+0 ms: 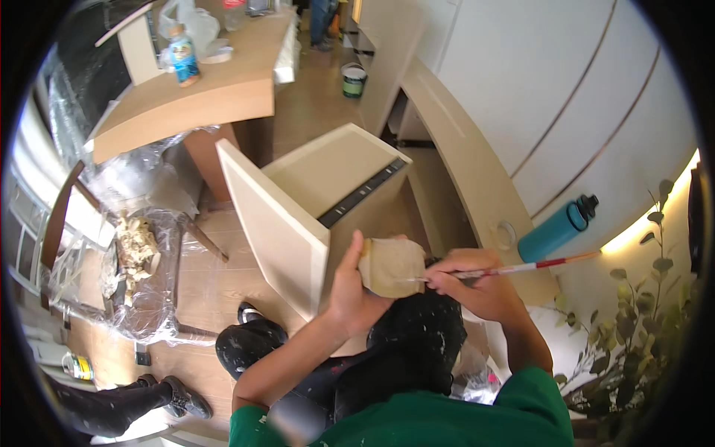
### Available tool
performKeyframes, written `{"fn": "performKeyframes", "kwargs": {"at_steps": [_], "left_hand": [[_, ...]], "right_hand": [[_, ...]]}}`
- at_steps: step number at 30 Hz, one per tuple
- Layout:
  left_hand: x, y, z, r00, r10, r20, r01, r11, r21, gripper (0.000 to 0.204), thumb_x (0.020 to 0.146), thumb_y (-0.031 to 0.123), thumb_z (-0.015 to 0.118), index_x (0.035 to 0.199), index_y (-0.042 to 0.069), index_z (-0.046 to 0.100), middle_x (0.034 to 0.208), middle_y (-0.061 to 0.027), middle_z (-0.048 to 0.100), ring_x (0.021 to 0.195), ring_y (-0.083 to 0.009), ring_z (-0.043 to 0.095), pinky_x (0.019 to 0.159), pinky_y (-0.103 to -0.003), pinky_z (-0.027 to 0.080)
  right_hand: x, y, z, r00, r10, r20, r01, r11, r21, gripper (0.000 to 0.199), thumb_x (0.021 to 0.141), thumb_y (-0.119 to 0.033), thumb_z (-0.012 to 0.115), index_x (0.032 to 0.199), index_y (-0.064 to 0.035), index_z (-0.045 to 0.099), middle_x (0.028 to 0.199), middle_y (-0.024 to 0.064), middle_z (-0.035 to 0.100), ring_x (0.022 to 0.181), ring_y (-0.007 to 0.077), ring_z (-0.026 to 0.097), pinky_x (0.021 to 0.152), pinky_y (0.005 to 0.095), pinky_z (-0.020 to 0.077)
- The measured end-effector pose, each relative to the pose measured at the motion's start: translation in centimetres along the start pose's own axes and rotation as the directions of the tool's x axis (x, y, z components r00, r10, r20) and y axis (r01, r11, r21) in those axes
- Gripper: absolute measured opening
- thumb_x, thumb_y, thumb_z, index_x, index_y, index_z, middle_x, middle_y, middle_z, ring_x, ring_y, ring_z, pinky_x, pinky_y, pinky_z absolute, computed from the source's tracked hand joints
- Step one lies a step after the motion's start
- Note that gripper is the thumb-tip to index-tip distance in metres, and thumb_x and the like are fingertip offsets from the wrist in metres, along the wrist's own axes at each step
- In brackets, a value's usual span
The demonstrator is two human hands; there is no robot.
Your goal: The person applies a substance with a brush to the edges and seams of a small white drawer, using a small container to hold the material and smoothing it along the corners.
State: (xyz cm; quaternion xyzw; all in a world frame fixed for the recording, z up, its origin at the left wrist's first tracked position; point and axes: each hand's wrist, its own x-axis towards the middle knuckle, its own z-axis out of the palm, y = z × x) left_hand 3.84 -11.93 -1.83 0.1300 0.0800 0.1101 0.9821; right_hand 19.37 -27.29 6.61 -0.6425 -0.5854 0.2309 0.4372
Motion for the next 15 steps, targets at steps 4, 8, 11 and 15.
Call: {"fn": "performKeyframes", "kwargs": {"at_steps": [4,8,11,15], "left_hand": [[0.6,-0.8,-0.5,0.999,-0.037,0.019,0.037,0.999,0.011,0.077,0.105,0.068,0.036,0.149,0.006,0.049,0.146,-0.0151,0.058,0.138,-0.0307,0.053,0.117,-0.05,0.039],[0.0,-1.1,-1.1,0.998,-0.066,-0.023,0.066,0.997,-0.035,0.064,0.107,0.06,0.041,0.143,0.008,0.052,0.139,-0.0122,0.061,0.131,-0.0272,0.057,0.112,-0.046,0.044],[-0.1,-0.9,-2.0,0.994,-0.096,0.049,0.098,0.994,-0.048,0.068,0.106,0.06,0.044,0.144,0.004,0.052,0.141,-0.0148,0.06,0.133,-0.0303,0.056,0.116,-0.048,0.041],[0.3,-1.1,-2.7,0.988,-0.137,0.066,0.145,0.978,-0.152,0.074,0.104,0.063,0.044,0.143,0.001,0.053,0.141,-0.0176,0.059,0.133,-0.0326,0.056,0.117,-0.05,0.04]], "right_hand": [[-0.2,0.8,-0.3,0.986,0.105,-0.132,-0.115,0.991,-0.068,0.012,0.094,-0.006,0.071,0.099,0.0017,0.077,0.083,0.0089,0.074,0.074,0.0133,0.068,0.067,0.0274,0.0526],[-0.3,-0.3,0.3,0.987,0.16,0.03,-0.161,0.985,0.058,0.013,0.095,-0.007,0.07,0.1,0.0025,0.077,0.081,0.0082,0.072,0.073,0.0135,0.069,0.068,0.0259,0.0534],[-0.6,0.6,-0.7,0.991,0.128,-0.049,-0.127,0.992,0.025,0.013,0.094,-0.003,0.07,0.103,0.0026,0.077,0.088,0.0094,0.073,0.083,0.0144,0.071,0.075,0.0263,0.0544],[-1.3,1.0,-1.5,0.989,0.138,-0.058,-0.136,0.99,0.023,0.018,0.093,0.0,0.072,0.11,0.0022,0.076,0.096,0.0111,0.073,0.09,0.0164,0.071,0.084,0.0273,0.0547]]}}
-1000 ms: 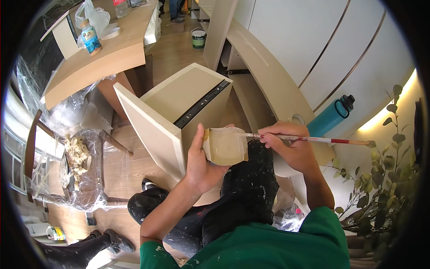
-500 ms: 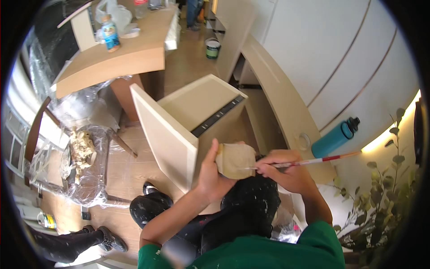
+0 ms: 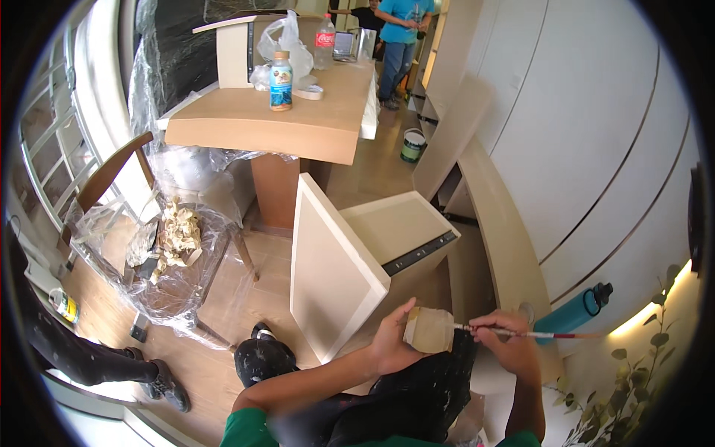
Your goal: The person applies a substance with a brush to the edges and seams of a small white drawer, using a small container to hold the material and smoothing it along the corners.
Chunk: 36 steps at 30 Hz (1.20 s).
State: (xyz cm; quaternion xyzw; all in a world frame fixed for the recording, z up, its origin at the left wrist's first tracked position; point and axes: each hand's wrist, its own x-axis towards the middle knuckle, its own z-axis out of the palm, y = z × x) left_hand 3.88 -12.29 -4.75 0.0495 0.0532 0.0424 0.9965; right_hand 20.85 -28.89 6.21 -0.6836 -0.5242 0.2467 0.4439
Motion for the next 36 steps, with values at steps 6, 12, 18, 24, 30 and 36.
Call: {"fn": "performKeyframes", "kwargs": {"at_steps": [6,12,18,24,30,36], "left_hand": [[0.5,-0.6,-1.1,0.997,0.016,-0.071,-0.016,1.0,0.003,0.071,0.104,0.065,0.043,0.135,0.004,0.059,0.134,-0.0154,0.064,0.126,-0.0297,0.06,0.113,-0.048,0.044],[0.8,-1.0,-1.3,0.993,0.025,-0.114,-0.023,1.0,0.018,0.066,0.105,0.062,0.043,0.132,0.005,0.061,0.13,-0.0143,0.066,0.123,-0.0296,0.062,0.11,-0.048,0.046],[0.4,-0.4,-1.5,0.998,-0.011,0.067,0.014,0.999,-0.038,0.066,0.104,0.058,0.047,0.139,0.003,0.057,0.137,-0.0166,0.062,0.128,-0.0323,0.059,0.115,-0.054,0.042],[1.1,-1.0,-2.2,0.986,-0.001,0.169,0.021,0.993,-0.116,0.064,0.103,0.049,0.043,0.145,0.001,0.052,0.146,-0.0182,0.056,0.136,-0.0347,0.053,0.119,-0.058,0.038],[1.9,-1.1,-1.6,0.982,0.034,0.184,-0.016,0.995,-0.103,0.062,0.106,0.045,0.037,0.146,-0.001,0.05,0.144,-0.0185,0.057,0.135,-0.0361,0.054,0.119,-0.055,0.04],[4.2,-1.8,0.9,0.999,0.034,0.004,-0.034,0.997,-0.065,0.057,0.109,0.038,0.033,0.146,-0.002,0.049,0.145,-0.0193,0.058,0.134,-0.0359,0.056,0.118,-0.053,0.042]], "right_hand": [[0.0,0.6,1.1,0.996,-0.079,0.044,0.08,0.996,-0.035,0.02,0.092,-0.002,0.074,0.112,0.0008,0.076,0.098,0.0106,0.073,0.092,0.0172,0.069,0.084,0.028,0.0527],[0.3,0.5,1.8,0.995,-0.069,0.065,0.075,0.993,-0.087,0.019,0.091,-0.003,0.075,0.11,0.0002,0.077,0.096,0.0102,0.073,0.087,0.0171,0.067,0.079,0.028,0.0509],[0.2,1.1,1.8,0.993,-0.107,0.047,0.111,0.989,-0.098,0.02,0.092,0.0,0.073,0.112,0.0005,0.076,0.099,0.0111,0.072,0.091,0.0184,0.069,0.082,0.0279,0.0524],[-0.1,0.3,2.1,0.988,-0.154,0.031,0.157,0.974,-0.165,0.025,0.09,0.001,0.073,0.116,-0.001,0.074,0.103,0.0109,0.07,0.093,0.0182,0.068,0.083,0.0281,0.053],[-0.8,0.0,1.9,0.991,-0.134,-0.024,0.128,0.978,-0.167,0.023,0.09,-0.001,0.074,0.112,-0.003,0.078,0.099,0.0095,0.07,0.089,0.0166,0.066,0.078,0.0275,0.0509],[-2.1,2.0,1.3,0.985,0.021,-0.17,-0.031,0.998,-0.051,0.02,0.091,-0.002,0.073,0.11,-0.0024,0.079,0.091,0.0096,0.073,0.084,0.0178,0.065,0.076,0.0294,0.0497]]}}
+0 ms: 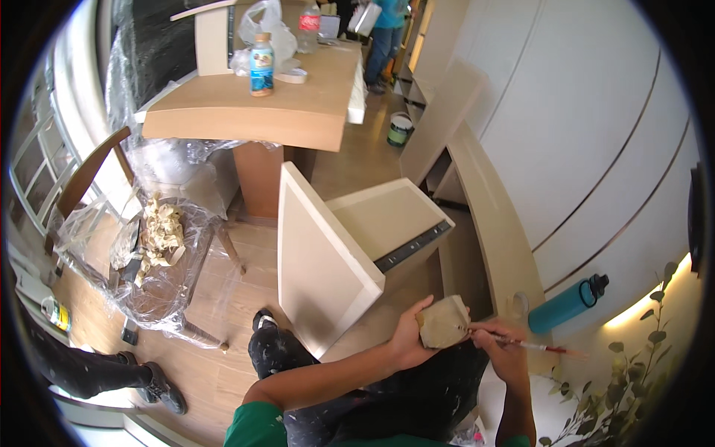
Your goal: The person applies a substance with a brush to the edges and seams of a small white drawer, using a small container to hold the material and smoothing it along the corners.
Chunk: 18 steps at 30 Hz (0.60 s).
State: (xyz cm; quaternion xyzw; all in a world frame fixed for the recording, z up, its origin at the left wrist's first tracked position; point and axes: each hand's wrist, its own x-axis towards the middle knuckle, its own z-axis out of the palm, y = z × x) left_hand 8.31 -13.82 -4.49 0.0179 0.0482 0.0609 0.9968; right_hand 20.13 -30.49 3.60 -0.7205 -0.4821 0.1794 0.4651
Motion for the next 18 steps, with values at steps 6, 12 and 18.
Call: {"fn": "performKeyframes", "kwargs": {"at_steps": [6,12,18], "left_hand": [[2.0,0.3,-0.7,0.996,0.079,0.037,-0.082,0.992,0.1,0.062,0.103,0.039,0.037,0.148,-0.001,0.049,0.146,-0.0162,0.058,0.134,-0.0338,0.056,0.116,-0.05,0.043],[1.9,0.4,0.5,0.988,0.151,-0.041,-0.143,0.978,0.153,0.06,0.105,0.037,0.033,0.151,0.0,0.046,0.15,-0.0166,0.055,0.138,-0.0355,0.053,0.118,-0.049,0.04],[2.5,0.5,-0.4,0.987,0.159,0.02,-0.16,0.969,0.189,0.063,0.104,0.038,0.035,0.155,0.002,0.041,0.152,-0.0162,0.052,0.136,-0.0415,0.053,0.117,-0.051,0.04]], "right_hand": [[0.5,-1.4,0.2,0.966,-0.218,-0.142,0.204,0.973,-0.107,0.023,0.092,0.002,0.07,0.113,-0.0014,0.078,0.095,0.0115,0.075,0.086,0.0207,0.069,0.078,0.0319,0.053],[0.1,-1.2,0.3,0.961,-0.164,-0.225,0.124,0.976,-0.18,0.025,0.088,0.004,0.071,0.112,0.0022,0.077,0.097,0.0166,0.076,0.086,0.0253,0.071,0.077,0.0325,0.055],[-0.4,1.2,1.8,0.956,-0.239,-0.167,0.211,0.963,-0.169,0.023,0.087,0.003,0.073,0.109,-0.0011,0.077,0.098,0.0137,0.075,0.085,0.0239,0.072,0.072,0.0315,0.0566]]}}
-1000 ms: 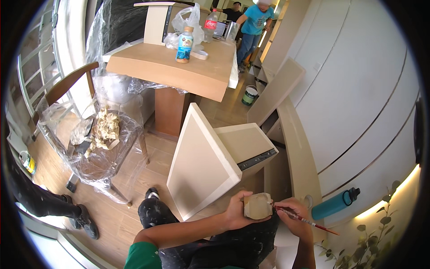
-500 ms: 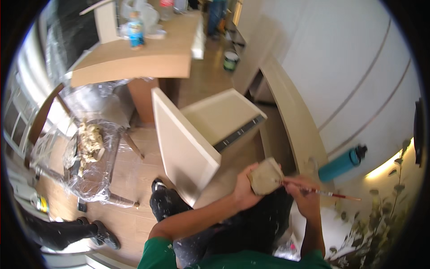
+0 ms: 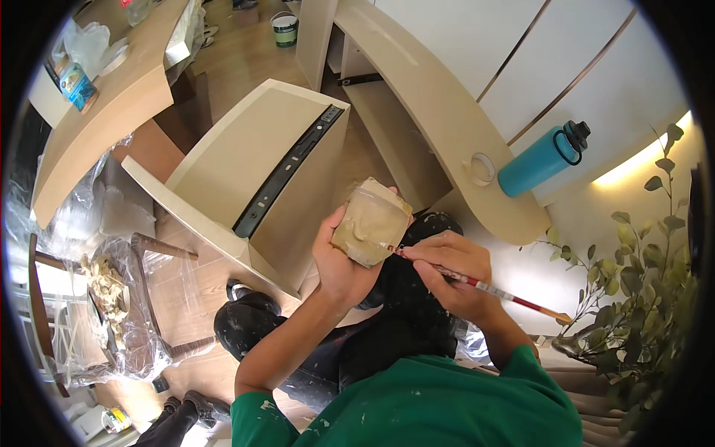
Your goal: The person applies a substance with a brush to the edges and seams of a small white drawer, using a small container to hold the material and smoothing it along the corners.
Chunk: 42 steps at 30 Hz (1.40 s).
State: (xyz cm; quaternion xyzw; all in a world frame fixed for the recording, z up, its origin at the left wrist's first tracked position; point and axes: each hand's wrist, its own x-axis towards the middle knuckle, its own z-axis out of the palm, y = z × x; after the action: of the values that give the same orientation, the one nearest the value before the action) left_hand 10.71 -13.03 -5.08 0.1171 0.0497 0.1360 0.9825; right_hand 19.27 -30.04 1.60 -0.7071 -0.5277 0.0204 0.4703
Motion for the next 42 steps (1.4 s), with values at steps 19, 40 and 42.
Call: {"fn": "performKeyframes", "kwargs": {"at_steps": [19,40,42], "left_hand": [[-0.8,0.6,0.5,0.995,0.091,-0.04,-0.091,0.996,0.008,0.064,0.102,0.038,0.039,0.156,0.003,0.04,0.156,-0.0162,0.049,0.143,-0.0367,0.047,0.122,-0.052,0.035],[-1.2,0.8,0.5,0.999,0.012,-0.05,-0.013,1.0,-0.022,0.066,0.102,0.04,0.037,0.156,0.003,0.04,0.157,-0.016,0.049,0.143,-0.0351,0.048,0.118,-0.049,0.038],[-1.2,0.9,0.8,0.998,0.014,-0.057,-0.015,1.0,-0.015,0.066,0.102,0.04,0.037,0.156,0.003,0.04,0.157,-0.0163,0.049,0.143,-0.035,0.048,0.119,-0.049,0.038]], "right_hand": [[0.5,-1.2,-0.6,0.995,0.048,-0.089,-0.055,0.995,-0.08,0.017,0.087,0.004,0.069,0.102,0.0035,0.077,0.093,0.0161,0.075,0.083,0.0255,0.072,0.073,0.0333,0.0564],[1.8,-0.2,-0.3,0.999,0.043,-0.014,-0.042,0.998,0.045,0.014,0.09,0.003,0.069,0.102,0.0031,0.076,0.093,0.0132,0.076,0.083,0.0242,0.07,0.075,0.0337,0.0541],[1.6,-0.5,-0.2,0.999,0.036,0.007,-0.037,0.996,0.087,0.014,0.092,-0.001,0.067,0.101,0.0048,0.076,0.092,0.0143,0.076,0.083,0.0232,0.07,0.078,0.0336,0.0543]]}}
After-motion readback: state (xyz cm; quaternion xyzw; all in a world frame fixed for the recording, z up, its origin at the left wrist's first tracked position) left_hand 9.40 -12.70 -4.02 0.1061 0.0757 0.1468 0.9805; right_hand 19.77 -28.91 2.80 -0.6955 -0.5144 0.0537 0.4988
